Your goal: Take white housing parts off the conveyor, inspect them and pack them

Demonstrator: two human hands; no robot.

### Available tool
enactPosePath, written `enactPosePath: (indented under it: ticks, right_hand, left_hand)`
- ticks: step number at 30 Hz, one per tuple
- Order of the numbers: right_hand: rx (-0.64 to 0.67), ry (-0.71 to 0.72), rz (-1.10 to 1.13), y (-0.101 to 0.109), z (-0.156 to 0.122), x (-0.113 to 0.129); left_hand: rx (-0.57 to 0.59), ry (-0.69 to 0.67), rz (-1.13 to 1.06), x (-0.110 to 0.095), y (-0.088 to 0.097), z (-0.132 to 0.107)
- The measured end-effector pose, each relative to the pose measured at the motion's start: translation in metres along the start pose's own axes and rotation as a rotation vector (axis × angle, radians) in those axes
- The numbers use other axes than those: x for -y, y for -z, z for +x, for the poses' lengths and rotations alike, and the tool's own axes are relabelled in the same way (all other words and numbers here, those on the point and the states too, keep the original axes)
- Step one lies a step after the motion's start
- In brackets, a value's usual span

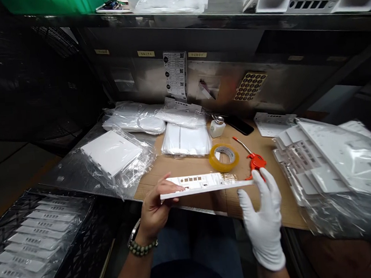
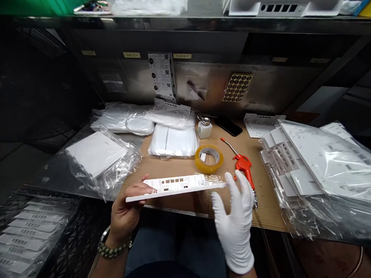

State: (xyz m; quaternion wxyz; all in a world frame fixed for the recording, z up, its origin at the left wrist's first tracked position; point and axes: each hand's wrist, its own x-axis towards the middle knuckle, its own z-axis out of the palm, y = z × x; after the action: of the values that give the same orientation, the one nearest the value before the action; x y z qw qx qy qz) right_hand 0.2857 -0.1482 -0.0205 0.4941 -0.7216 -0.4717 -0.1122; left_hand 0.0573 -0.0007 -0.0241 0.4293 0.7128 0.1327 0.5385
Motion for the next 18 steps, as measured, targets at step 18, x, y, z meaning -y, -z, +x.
enactPosePath:
  ticks: [18]
  right_hand:
    - [0.017, -0.042, -0.215, -0.015, 0.046, -0.016]
  left_hand:
    - [-0.193, -0.023, 0.237, -0.001, 0.010, -0.001]
